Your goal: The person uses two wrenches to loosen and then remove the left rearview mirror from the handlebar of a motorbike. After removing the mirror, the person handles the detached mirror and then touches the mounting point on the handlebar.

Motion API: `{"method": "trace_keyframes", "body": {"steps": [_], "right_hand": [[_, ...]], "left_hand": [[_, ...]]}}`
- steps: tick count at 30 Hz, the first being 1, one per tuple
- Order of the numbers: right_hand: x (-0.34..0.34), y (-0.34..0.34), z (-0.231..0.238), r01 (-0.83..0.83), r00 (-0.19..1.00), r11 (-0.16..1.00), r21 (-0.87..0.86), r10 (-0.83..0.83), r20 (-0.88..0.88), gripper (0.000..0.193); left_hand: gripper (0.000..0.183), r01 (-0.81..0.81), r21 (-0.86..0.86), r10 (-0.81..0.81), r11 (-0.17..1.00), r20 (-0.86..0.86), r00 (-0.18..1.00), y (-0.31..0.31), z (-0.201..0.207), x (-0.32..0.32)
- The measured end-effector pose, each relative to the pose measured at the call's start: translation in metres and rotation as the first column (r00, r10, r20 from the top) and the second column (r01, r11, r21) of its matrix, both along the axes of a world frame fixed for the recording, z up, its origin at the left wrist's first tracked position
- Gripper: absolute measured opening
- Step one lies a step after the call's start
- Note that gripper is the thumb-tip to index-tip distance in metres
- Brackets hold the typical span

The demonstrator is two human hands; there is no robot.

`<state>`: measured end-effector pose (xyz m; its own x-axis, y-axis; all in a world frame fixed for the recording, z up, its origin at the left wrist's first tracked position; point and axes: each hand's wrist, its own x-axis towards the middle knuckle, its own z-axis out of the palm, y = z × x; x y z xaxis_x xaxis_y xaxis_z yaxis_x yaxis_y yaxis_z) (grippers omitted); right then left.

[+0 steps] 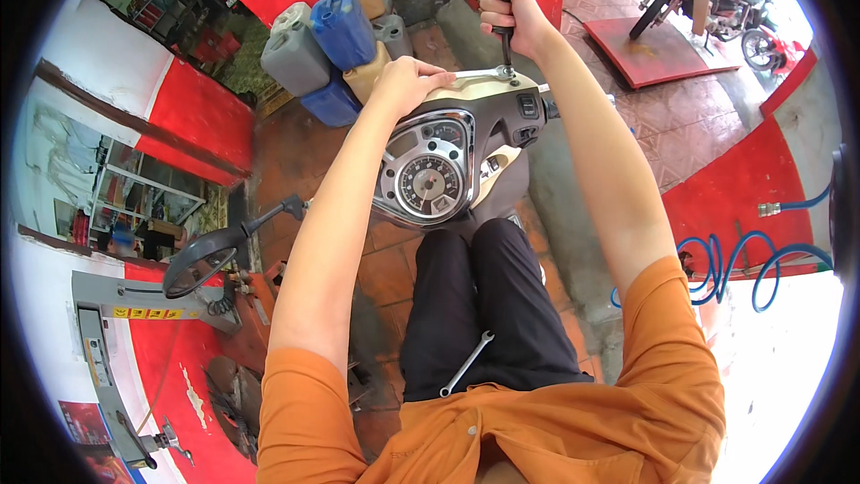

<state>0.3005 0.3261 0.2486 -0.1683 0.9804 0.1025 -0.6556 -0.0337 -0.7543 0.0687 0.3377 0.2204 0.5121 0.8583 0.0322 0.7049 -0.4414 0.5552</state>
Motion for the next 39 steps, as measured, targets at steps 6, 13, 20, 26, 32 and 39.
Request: {"method": "trace_keyframes", "body": {"steps": [6, 13, 20, 26, 32, 39], "right_hand": [[-0.005, 0.014, 0.003, 0.237, 0.769, 0.969, 0.062, -0.227, 0.598, 0.034], [-0.055, 0.0, 0.0, 0.698, 0.069, 0.597, 0.395, -0.606, 0.793, 0.057], [-0.029, -0.018, 0.031, -0.271, 0.477, 0.947, 0.171, -0.023, 0.879, 0.03], [0.011, -0.08, 0.025, -0.288, 0.012, 0.623, 0.727, -0.757, 0.653, 0.032], [0.012, -0.109, -0.013, 0.05, 0.606, 0.785, 0.618, -0.516, 0.605, 0.038], [-0.01, -0.081, -0.034, 0.383, 0.787, 0.831, 0.404, -0.522, 0.328, 0.025]], "left_hand": [[0.03, 0.037, 0.031, -0.036, 0.999, -0.009, 0.999, -0.005, 0.002, 0.003], [0.035, -0.008, 0.017, 0.008, 1.0, -0.034, 0.999, -0.012, 0.008, 0.001], [0.033, 0.156, 0.036, -0.156, 0.987, -0.004, 0.988, -0.004, 0.007, -0.001], [0.034, 0.212, 0.268, -0.237, 0.94, 0.068, 0.969, -0.005, 0.01, 0.01], [0.034, 0.078, 0.005, -0.078, 0.997, 0.041, 0.996, -0.013, 0.012, 0.008], [0.033, 0.046, -0.116, -0.034, 0.992, 0.097, 0.995, 0.01, -0.011, -0.002]]}}
